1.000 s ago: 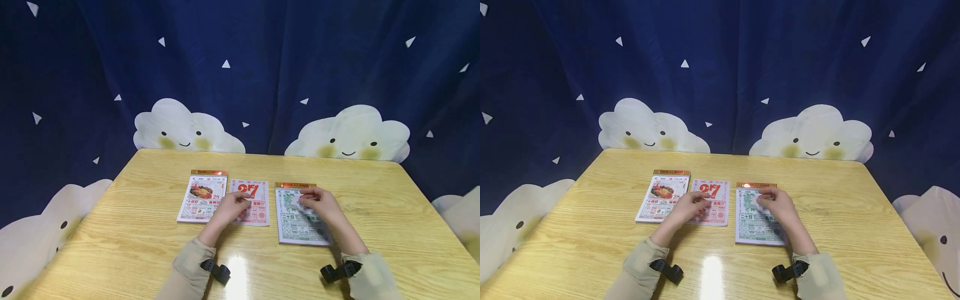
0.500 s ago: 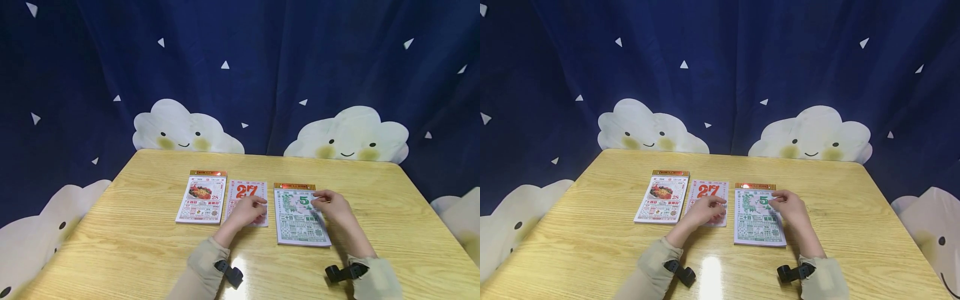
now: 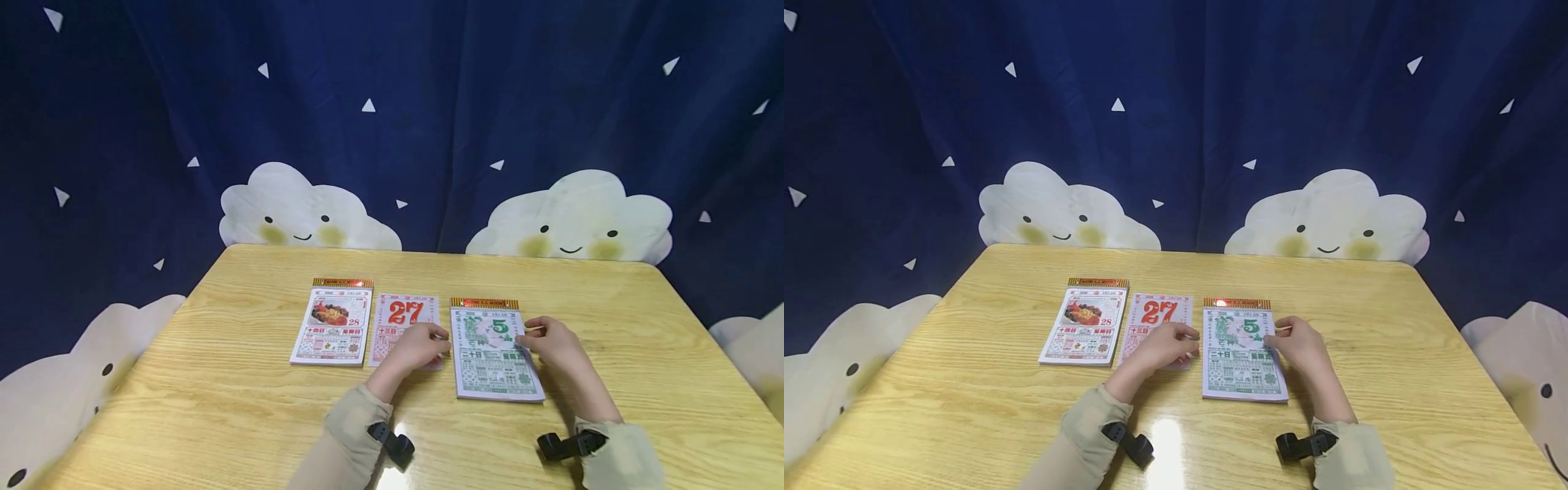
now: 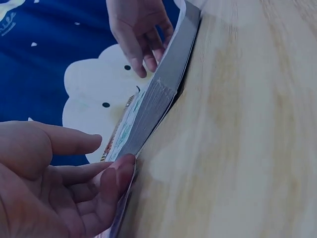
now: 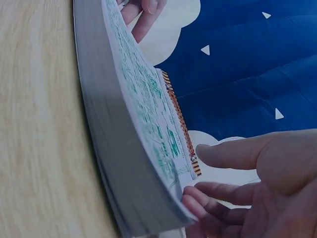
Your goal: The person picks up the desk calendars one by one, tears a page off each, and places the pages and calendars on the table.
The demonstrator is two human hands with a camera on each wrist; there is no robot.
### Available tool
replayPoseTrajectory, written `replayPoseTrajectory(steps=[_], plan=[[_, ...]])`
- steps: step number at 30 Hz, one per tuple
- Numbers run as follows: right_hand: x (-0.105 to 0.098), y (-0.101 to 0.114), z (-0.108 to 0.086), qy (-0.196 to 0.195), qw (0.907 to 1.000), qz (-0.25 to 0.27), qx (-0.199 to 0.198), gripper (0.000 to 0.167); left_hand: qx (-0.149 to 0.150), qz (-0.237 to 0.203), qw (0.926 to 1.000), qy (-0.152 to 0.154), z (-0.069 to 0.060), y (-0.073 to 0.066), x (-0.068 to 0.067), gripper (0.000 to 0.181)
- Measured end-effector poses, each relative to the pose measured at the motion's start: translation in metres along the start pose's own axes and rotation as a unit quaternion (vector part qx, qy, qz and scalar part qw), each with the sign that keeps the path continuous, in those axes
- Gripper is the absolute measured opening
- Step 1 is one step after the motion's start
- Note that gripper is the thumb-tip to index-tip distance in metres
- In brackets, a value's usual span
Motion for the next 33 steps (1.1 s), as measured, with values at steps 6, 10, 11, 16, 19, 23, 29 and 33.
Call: replayPoseTrajectory(steps=[6, 10, 11, 16, 19, 23, 29, 33], plan=[[0.001, -0.006, 0.002, 0.039, 0.9988, 0.015, 0.026, 0.053, -0.028, 0.003, 0.9995, 0.015, 0.002, -0.002, 0.008, 0.040], [0.001, -0.014, 0.005, 0.071, 0.9946, 0.063, 0.042, 0.048, -0.044, 0.009, 0.9990, 0.003, 0.003, -0.002, 0.011, 0.042], [0.001, -0.014, 0.006, 0.074, 0.9941, 0.066, 0.044, 0.047, -0.046, 0.011, 0.9989, -0.002, 0.004, -0.001, 0.011, 0.041], [0.002, -0.015, 0.008, 0.072, 0.9945, 0.057, 0.050, 0.045, -0.043, 0.032, 0.9978, -0.039, 0.005, -0.002, 0.011, 0.035], [0.003, -0.015, 0.008, 0.078, 0.9939, 0.061, 0.048, 0.044, -0.033, 0.034, 0.9963, -0.071, 0.006, -0.004, 0.011, 0.029], [0.004, -0.014, 0.008, 0.077, 0.9927, 0.080, 0.047, 0.040, -0.026, 0.014, 0.9943, -0.102, 0.006, -0.007, 0.011, 0.028], [0.000, -0.017, 0.008, 0.052, 0.9891, 0.128, 0.052, 0.043, -0.032, -0.027, 0.9906, -0.130, 0.006, -0.009, 0.009, 0.033], [-0.003, -0.022, 0.012, 0.050, 0.9787, 0.189, 0.064, 0.050, -0.023, -0.057, 0.9883, -0.139, 0.005, -0.012, 0.007, 0.035]])
Point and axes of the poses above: each hand's wrist, its own z-axis towards the middle knuckle, its own x-axis out of the palm, y = z × x, the point moved 5 cm from there along z, towards the middle knuckle, and after that the axes turned 10 degrees about z, right-handed, at the moved point
